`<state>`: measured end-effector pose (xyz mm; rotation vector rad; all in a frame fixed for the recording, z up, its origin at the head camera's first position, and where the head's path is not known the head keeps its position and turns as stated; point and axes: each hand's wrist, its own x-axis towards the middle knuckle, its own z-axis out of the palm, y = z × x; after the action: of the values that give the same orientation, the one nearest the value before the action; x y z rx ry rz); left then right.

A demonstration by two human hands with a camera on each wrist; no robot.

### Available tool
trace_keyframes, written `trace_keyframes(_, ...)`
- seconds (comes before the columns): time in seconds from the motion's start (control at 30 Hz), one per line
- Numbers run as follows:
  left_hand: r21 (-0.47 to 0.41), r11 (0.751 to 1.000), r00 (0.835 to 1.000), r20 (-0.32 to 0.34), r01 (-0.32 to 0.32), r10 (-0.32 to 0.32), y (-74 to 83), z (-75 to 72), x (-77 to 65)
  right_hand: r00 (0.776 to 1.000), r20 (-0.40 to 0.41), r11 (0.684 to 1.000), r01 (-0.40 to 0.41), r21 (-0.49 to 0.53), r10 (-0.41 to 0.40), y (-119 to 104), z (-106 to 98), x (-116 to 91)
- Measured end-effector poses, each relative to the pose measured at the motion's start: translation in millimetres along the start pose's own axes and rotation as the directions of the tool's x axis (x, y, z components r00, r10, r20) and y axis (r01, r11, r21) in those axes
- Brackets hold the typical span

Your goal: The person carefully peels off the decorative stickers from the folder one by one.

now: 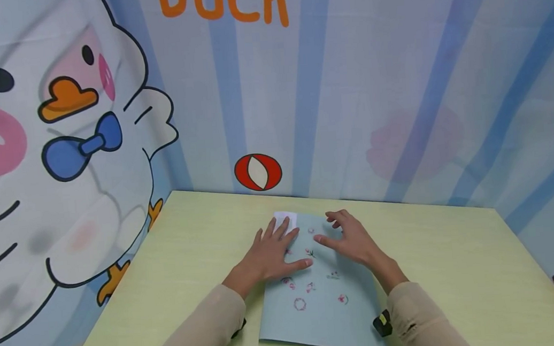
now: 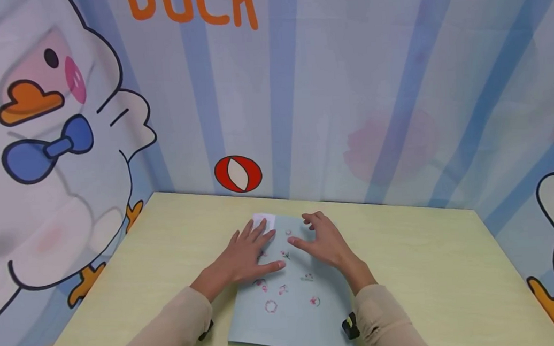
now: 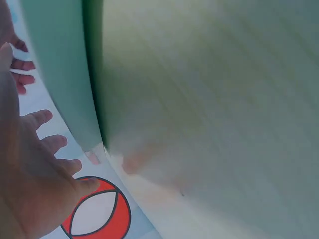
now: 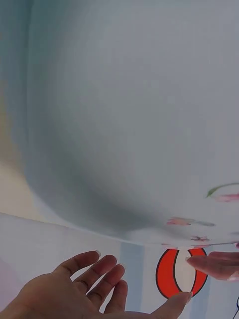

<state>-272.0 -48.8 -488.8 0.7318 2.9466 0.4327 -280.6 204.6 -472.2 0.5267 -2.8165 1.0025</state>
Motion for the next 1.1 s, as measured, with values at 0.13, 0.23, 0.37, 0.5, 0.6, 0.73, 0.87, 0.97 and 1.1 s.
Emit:
trace_keyframes(0.13, 0.038, 0.999, 1.000, 0.005, -0.021, 0.020, 0.2, -0.3, 1.5, 1.000, 0.019, 1.000, 0.007, 0.007, -0.007, -2.0, 4.4, 1.8)
trace_keyframes(0.23, 0.069, 0.997, 0.999, 0.004, -0.041, 0.041, 0.9, -2.8, 1.8, 0.999, 0.035, 1.000, 0.019, 0.003, -0.019, -3.5, 6.3, 2.6)
trace_keyframes(0.37, 0.108, 0.992, 0.998, 0.010, -0.061, 0.061, -0.2, -2.4, 4.1, 0.998, 0.055, 1.000, 0.029, 0.002, -0.029, -6.1, 7.3, 4.1)
trace_keyframes(0.5, 0.143, 0.988, 0.998, 0.021, -0.066, 0.063, -2.6, 2.4, 7.7, 0.997, 0.074, 0.999, 0.037, -0.001, -0.037, -6.9, 8.4, 6.4)
trace_keyframes(0.6, 0.163, 0.984, 0.997, 0.027, -0.069, 0.065, -4.1, 6.1, 9.1, 0.995, 0.091, 0.999, 0.035, -0.004, -0.034, -6.2, 10.1, 8.8)
trace_keyframes(0.73, 0.178, 0.981, 0.997, 0.029, -0.077, 0.073, -6.4, 10.0, 8.8, 0.994, 0.107, 0.999, 0.020, -0.026, -0.017, -3.8, 15.1, 13.8)
trace_keyframes(0.87, 0.189, 0.978, 0.996, 0.027, -0.087, 0.084, -7.3, 12.2, 8.9, 0.992, 0.126, 0.998, 0.013, -0.058, -0.006, -1.7, 19.4, 18.0)
trace_keyframes(0.97, 0.209, 0.973, 0.995, 0.032, -0.100, 0.095, -7.0, 13.4, 9.4, 0.989, 0.148, 0.997, 0.004, -0.079, 0.008, -1.5, 20.9, 19.3)
trace_keyframes(1.1, 0.262, 0.957, 0.992, 0.050, -0.124, 0.115, -7.8, 17.0, 11.9, 0.987, 0.163, 0.993, 0.007, -0.114, 0.012, -1.8, 21.6, 20.2)
